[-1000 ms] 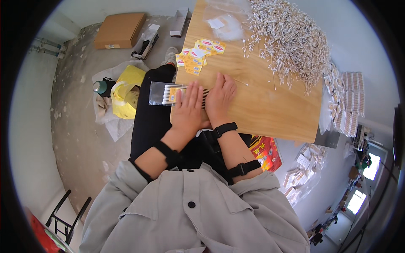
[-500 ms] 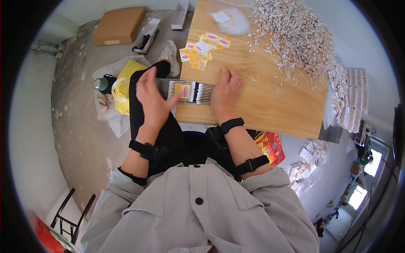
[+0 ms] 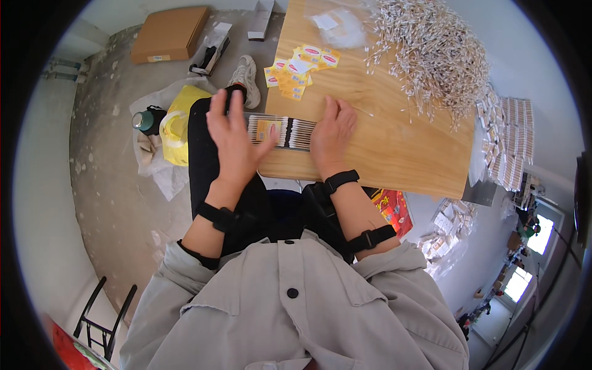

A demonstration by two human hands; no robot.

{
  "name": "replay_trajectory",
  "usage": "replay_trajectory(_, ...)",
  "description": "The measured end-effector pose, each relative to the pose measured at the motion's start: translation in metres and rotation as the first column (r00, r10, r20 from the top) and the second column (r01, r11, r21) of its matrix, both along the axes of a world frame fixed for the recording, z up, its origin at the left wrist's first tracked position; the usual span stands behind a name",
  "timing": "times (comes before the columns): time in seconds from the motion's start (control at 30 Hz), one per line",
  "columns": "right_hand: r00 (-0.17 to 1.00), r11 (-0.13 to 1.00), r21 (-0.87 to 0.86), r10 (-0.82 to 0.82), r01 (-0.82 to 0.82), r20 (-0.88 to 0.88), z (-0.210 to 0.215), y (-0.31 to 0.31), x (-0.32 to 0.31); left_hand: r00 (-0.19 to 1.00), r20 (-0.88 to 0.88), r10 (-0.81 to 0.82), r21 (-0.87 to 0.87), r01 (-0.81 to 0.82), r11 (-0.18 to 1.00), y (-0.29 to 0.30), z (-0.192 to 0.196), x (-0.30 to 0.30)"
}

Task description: The person sits on the floor and packs cotton swabs into small plastic sleeves. They gather loose swabs from a pile on a wooden board, align them, and insert them into clear plastic packaging. The person then seals the packages and places them on the table.

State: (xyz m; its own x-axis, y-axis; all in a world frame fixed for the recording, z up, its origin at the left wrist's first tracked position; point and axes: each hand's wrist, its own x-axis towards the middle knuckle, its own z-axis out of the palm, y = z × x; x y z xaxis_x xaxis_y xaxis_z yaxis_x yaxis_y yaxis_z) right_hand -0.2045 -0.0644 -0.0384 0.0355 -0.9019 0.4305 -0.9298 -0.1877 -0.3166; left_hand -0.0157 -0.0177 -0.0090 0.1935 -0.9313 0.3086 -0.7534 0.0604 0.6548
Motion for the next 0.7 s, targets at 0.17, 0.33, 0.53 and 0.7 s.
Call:
replay_trajectory(0.17,0.998,1.0,-0.01,-0.008,0.008,-0.058,0.001,-0.001,0.004,0.661,-0.662,0.352,0.366,-0.124,0.922,-0.009,-0.038,0.032)
replay_trajectory(0.33,0.997,1.0,-0.016,-0.015,0.014,-0.076,-0.002,-0.002,0.001,0.222,-0.887,0.404,0.432,0.093,0.897,-0.01,-0.047,0.017)
replay_trajectory(0.53,0.997,1.0,-0.019,-0.013,0.011,-0.07,-0.003,-0.002,0.003,0.297,-0.89,0.347,0.378,0.053,0.924,-0.008,-0.057,0.013)
replay_trajectory(0.7,0.997,1.0,0.008,-0.02,0.021,-0.079,-0.003,-0.003,0.003,0.324,-0.881,0.344,0.375,0.036,0.926,-0.008,-0.064,0.012)
